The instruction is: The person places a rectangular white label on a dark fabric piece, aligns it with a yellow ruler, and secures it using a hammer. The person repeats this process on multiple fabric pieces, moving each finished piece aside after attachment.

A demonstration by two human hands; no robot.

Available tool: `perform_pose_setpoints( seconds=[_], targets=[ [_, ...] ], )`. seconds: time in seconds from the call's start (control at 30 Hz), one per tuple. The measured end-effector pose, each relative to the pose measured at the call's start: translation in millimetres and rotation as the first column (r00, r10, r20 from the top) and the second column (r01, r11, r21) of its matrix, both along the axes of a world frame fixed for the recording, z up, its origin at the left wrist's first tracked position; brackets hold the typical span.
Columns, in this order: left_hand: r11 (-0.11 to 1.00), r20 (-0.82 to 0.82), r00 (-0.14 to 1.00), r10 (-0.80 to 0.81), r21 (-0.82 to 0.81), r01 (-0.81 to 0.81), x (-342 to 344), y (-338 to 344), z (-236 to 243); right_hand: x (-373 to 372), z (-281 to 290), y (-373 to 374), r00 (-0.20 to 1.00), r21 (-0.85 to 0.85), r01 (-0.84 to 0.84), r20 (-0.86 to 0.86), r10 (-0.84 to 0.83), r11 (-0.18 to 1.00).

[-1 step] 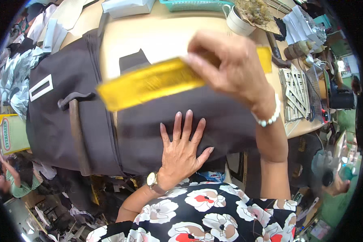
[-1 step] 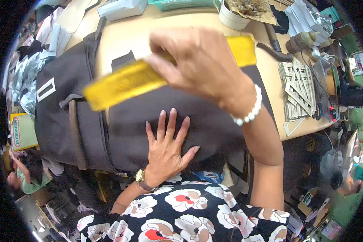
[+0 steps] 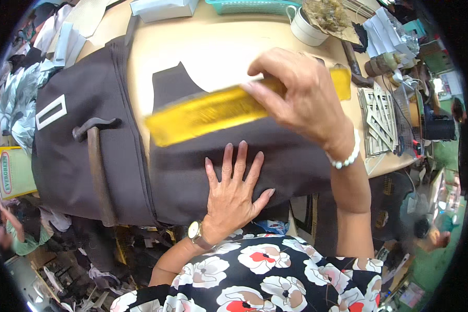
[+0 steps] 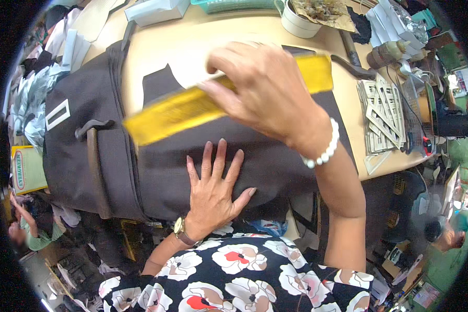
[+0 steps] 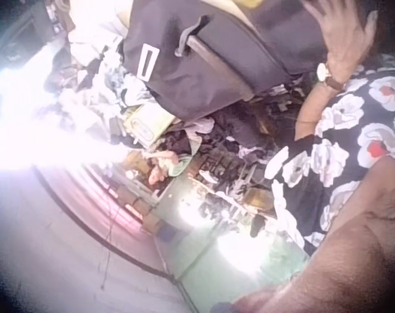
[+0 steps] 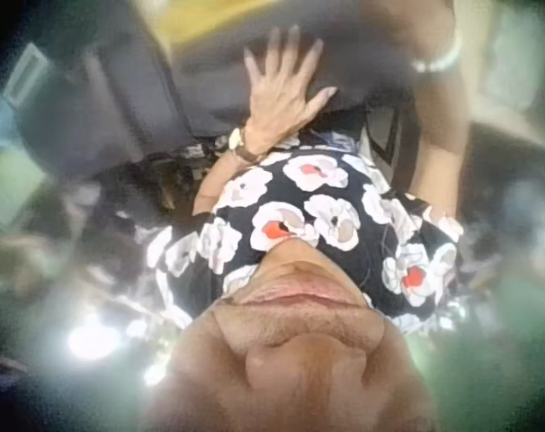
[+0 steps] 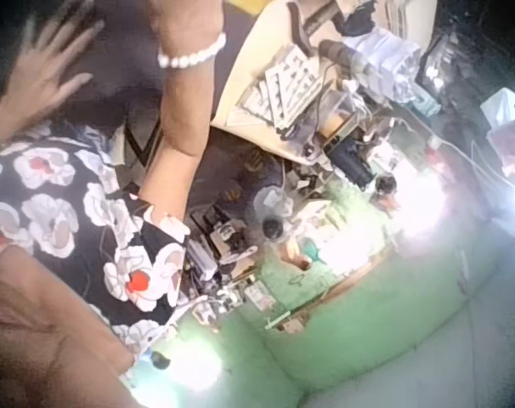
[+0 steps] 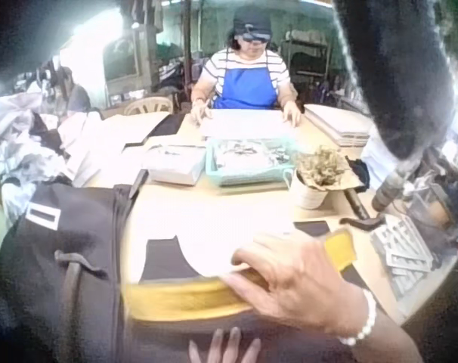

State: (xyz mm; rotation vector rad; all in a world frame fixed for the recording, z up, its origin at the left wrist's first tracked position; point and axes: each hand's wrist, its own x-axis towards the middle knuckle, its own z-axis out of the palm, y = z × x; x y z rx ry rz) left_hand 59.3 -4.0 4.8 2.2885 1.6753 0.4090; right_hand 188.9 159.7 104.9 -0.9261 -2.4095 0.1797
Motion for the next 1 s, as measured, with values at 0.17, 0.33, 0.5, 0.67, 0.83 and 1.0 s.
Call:
perform_pose_setpoints(
  seconds=[0.17, 0.33, 0.5, 0.67, 0.83, 1.0],
  targets=[
    [0.972, 0.178, 0.981, -0.072, 0.234, 0.029, -14, -11, 10, 63, -47, -62, 0.877, -0.125, 0.475, -0.020, -0.481, 0.871],
    [0.977, 0.021, 0.990, 0.140, 0.162, -0.142, -46, -2, 18, 106, -107, -114, 0.678, -0.142, 0.732, 0.257, -0.689, 0.667],
    [0.964, -0.107, 0.959, 0.261, 0.074, -0.254, -55, 3, 0, 123, -104, -121, 0.647, -0.084, 0.755, 0.261, -0.717, 0.651],
    [0.958, -0.059, 0.957, 0.285, 0.040, -0.283, -54, -3, 0, 124, -105, -121, 0.645, -0.084, 0.757, 0.258, -0.719, 0.649],
    [0.950, -0.077, 0.947, 0.313, 0.031, -0.311, -59, -16, 0, 112, -105, -123, 0.652, -0.074, 0.749, 0.257, -0.713, 0.658],
    [0.935, -0.055, 0.937, 0.346, -0.057, -0.349, -57, -14, 18, 108, -92, -123, 0.680, -0.171, 0.733, 0.138, -0.720, 0.659]
  ],
)
